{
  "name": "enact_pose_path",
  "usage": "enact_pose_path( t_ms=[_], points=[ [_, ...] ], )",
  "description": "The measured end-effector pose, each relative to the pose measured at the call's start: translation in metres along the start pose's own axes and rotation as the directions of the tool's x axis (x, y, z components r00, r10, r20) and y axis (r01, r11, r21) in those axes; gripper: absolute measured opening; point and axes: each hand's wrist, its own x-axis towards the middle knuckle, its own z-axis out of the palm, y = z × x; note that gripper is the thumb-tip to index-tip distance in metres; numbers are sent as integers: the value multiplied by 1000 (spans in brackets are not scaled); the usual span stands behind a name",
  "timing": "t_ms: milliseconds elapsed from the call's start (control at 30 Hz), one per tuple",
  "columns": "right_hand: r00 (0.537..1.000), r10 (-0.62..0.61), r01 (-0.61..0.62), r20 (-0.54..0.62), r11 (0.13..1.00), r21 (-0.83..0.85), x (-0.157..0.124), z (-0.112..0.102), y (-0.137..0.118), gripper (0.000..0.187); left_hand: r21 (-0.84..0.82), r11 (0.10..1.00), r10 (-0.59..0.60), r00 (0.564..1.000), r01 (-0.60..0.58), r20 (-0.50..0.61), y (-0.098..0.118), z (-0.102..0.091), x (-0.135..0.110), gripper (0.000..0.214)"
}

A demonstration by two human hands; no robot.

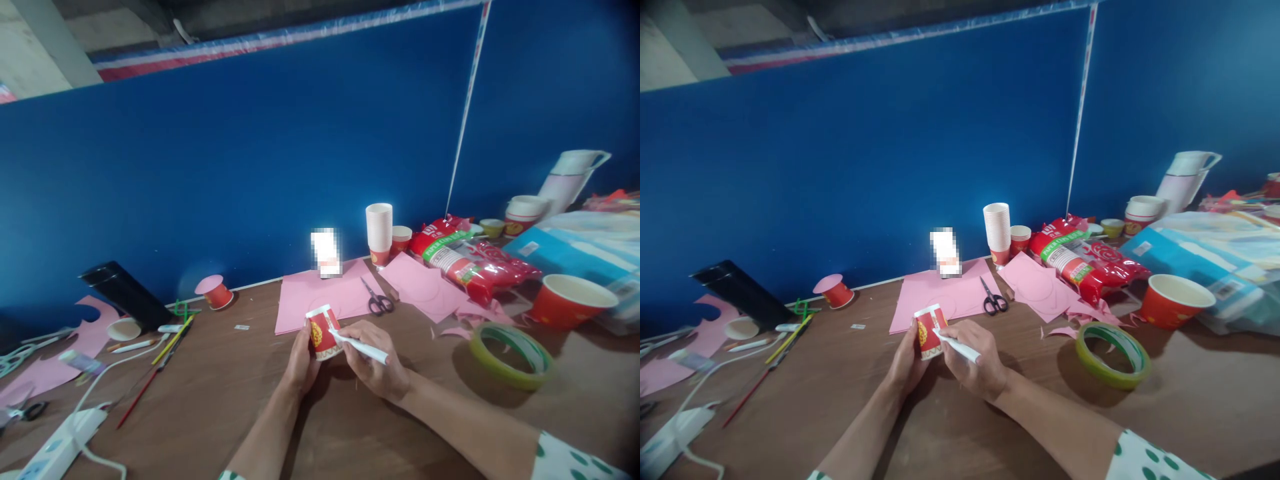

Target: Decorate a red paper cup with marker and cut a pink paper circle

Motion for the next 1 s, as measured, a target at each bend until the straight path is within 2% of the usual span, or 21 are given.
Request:
enact_pose_path(
  t_ms=[367, 633, 833, 1000],
  points=[
    [1000, 2, -2, -2, 999, -35, -2, 1, 4, 16, 30, 1000, -6, 1000, 6, 15, 1, 1, -2, 45],
    [998, 49, -48, -45, 999, 21, 2, 0, 0, 14, 17, 1000, -1, 1000, 1, 0, 4, 3, -3, 44],
    [998, 65, -64, -24, 997, 53, 2, -1, -1, 15, -31, 1000, 7, 1000, -8, -18, 2, -1, -1, 42],
    [995, 76, -75, -64, 997, 12, 5, 0, -2, 12, -62, 998, 28, 1000, -29, -14, 1, -4, 2, 43]
  ],
)
